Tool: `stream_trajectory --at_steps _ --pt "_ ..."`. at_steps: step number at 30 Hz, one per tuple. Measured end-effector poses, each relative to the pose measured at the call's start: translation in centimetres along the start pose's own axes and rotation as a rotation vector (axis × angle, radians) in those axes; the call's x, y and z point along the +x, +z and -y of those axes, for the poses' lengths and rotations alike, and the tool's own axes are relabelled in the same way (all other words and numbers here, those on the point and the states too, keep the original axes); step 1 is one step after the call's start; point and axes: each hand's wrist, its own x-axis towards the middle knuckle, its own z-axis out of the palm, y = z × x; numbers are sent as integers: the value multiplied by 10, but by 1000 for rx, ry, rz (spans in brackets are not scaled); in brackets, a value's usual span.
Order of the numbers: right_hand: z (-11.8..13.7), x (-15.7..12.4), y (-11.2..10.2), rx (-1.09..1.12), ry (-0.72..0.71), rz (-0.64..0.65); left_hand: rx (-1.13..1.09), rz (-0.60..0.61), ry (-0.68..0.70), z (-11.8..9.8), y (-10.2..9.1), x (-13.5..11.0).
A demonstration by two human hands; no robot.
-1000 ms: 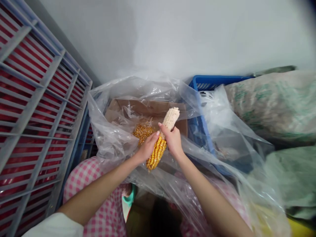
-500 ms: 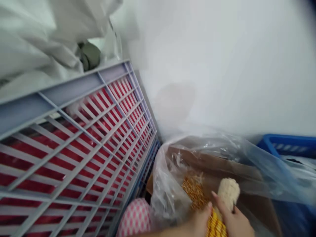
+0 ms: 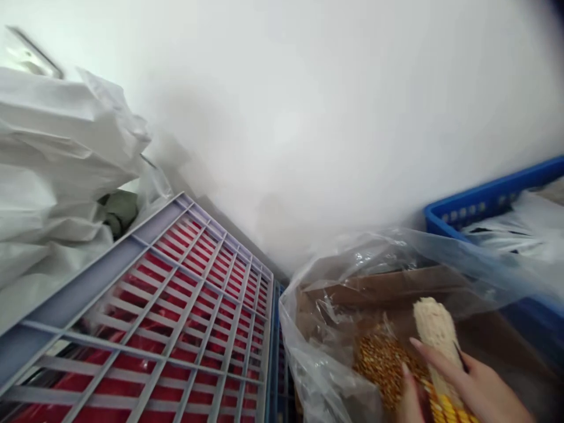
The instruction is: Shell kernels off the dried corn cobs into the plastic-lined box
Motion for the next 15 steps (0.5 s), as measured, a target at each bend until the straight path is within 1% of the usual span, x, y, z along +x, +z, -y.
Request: stream_trajectory --at_steps 2,4,7,9,12,15 --pt "5 -6 -1 0 -47 -15 15 47 63 -1 3 -4" --pt "6 -10 1 -31 -102 -25 37 97 72 -4 4 -11" --pt "3 -14 5 -41 -121 -12 113 56 76 -11 5 -15" --pt "3 -15 6 -54 -124 -31 138 46 110 -13 6 -14" --pt "5 -15 7 -75 -155 -60 96 34 152 -10 8 -10" --pt "7 -15 8 -63 -171 -88 14 3 146 -4 8 -5"
